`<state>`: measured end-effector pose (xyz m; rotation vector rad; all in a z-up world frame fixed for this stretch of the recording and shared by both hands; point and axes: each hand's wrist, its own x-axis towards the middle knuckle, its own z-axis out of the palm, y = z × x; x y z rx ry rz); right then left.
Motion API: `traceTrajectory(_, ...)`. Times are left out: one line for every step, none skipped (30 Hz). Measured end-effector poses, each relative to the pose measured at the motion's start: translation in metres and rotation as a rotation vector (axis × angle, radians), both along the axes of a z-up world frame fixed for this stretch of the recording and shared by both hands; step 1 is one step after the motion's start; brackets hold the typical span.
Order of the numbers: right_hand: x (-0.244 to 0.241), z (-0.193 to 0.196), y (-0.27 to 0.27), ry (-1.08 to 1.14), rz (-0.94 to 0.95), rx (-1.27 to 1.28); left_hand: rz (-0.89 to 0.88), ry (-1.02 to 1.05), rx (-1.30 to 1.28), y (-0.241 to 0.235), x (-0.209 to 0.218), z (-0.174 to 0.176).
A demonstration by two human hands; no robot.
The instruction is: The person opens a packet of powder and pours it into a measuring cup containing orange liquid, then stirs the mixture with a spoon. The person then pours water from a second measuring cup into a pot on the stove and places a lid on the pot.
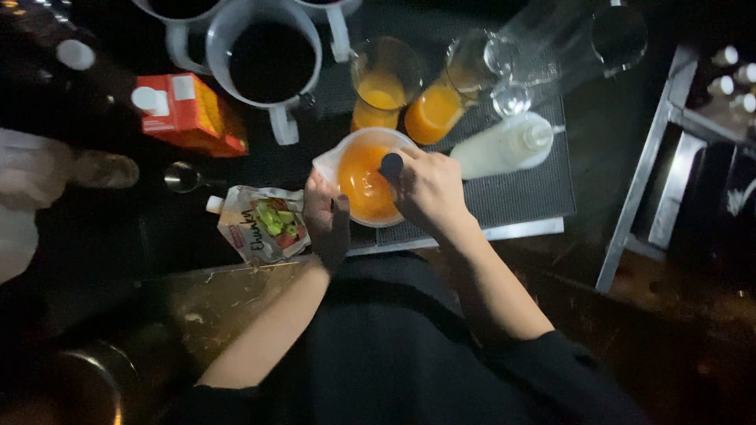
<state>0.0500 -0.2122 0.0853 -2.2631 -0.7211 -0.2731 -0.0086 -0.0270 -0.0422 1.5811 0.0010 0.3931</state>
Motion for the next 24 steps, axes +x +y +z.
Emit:
traceTrajectory(0.002, -0.006, -0.002, 0.008, 0.001, -0.064, 0.026, 0.010, 0.029, 0.001, 0.001, -0.002)
traceTrajectory(0.001, -0.012, -0.006, 0.020, 0.001, -0.130, 0.050, 0.026, 0.057, 0.001, -0.002, -0.005)
traceTrajectory(0.002, -0.011, -0.004, 0.016, 0.017, -0.128, 0.067, 0.024, 0.059, 0.004, -0.001, 0.002)
traceTrajectory(0.002, -0.010, -0.003, 0.081, -0.001, -0.008, 0.083, -0.050, 0.146, 0.006, -0.001, 0.008)
traceTrajectory(0.002, -0.009, -0.002, 0.148, -0.020, 0.112, 0.098, -0.122, 0.234, 0.008, -0.001, 0.014)
traceTrajectory(0.005, -0.010, -0.008, 0.146, -0.011, 0.110, 0.107, -0.124, 0.233, 0.009, -0.001, 0.019)
traceTrajectory(0.007, -0.012, -0.013, 0.089, 0.004, -0.015, 0.136, -0.141, 0.320, 0.010, -0.001, 0.024)
traceTrajectory(0.008, -0.013, -0.019, 0.035, 0.012, -0.141, 0.157, -0.155, 0.406, 0.011, -0.001, 0.030)
traceTrajectory(0.005, -0.012, -0.015, 0.036, 0.014, -0.142, 0.158, -0.154, 0.405, 0.013, 0.001, 0.031)
traceTrajectory(0.002, -0.011, -0.012, 0.058, 0.007, -0.065, 0.138, -0.155, 0.397, 0.016, 0.006, 0.032)
traceTrajectory(0.000, -0.009, -0.007, 0.080, 0.000, 0.011, 0.118, -0.156, 0.390, 0.019, 0.010, 0.034)
traceTrajectory(0.004, -0.011, -0.005, 0.074, -0.001, 0.013, 0.119, -0.163, 0.391, 0.020, 0.014, 0.032)
traceTrajectory(0.009, -0.013, -0.003, 0.081, 0.025, 0.042, 0.108, -0.177, 0.379, 0.022, 0.019, 0.030)
traceTrajectory(0.012, -0.016, 0.001, 0.088, 0.049, 0.072, 0.096, -0.192, 0.367, 0.025, 0.022, 0.027)
traceTrajectory(0.013, -0.012, 0.001, 0.083, 0.047, 0.074, 0.095, -0.197, 0.369, 0.025, 0.023, 0.025)
traceTrajectory(0.012, -0.009, 0.001, 0.046, 0.058, 0.002, 0.060, -0.219, 0.405, 0.027, 0.024, 0.023)
traceTrajectory(0.012, -0.005, 0.001, 0.009, 0.068, -0.071, 0.026, -0.242, 0.442, 0.028, 0.025, 0.021)
traceTrajectory(0.004, -0.007, 0.007, 0.015, 0.055, -0.065, 0.012, -0.240, 0.446, 0.031, 0.026, 0.019)
traceTrajectory(-0.003, -0.008, 0.015, 0.106, 0.001, -0.053, 0.006, -0.268, 0.490, 0.034, 0.027, 0.018)
traceTrajectory(-0.007, -0.007, 0.020, 0.190, -0.050, -0.046, 0.004, -0.303, 0.530, 0.034, 0.031, 0.017)
traceTrajectory(-0.007, -0.002, 0.024, 0.187, -0.059, -0.044, -0.005, -0.308, 0.529, 0.035, 0.029, 0.017)
traceTrajectory(-0.002, 0.002, 0.028, 0.119, -0.133, -0.077, -0.047, -0.313, 0.542, 0.037, 0.032, 0.017)
traceTrajectory(0.003, 0.006, 0.033, 0.051, -0.207, -0.109, -0.088, -0.318, 0.554, 0.039, 0.034, 0.017)
traceTrajectory(0.004, 0.000, 0.034, 0.049, -0.216, -0.105, -0.097, -0.323, 0.557, 0.042, 0.037, 0.021)
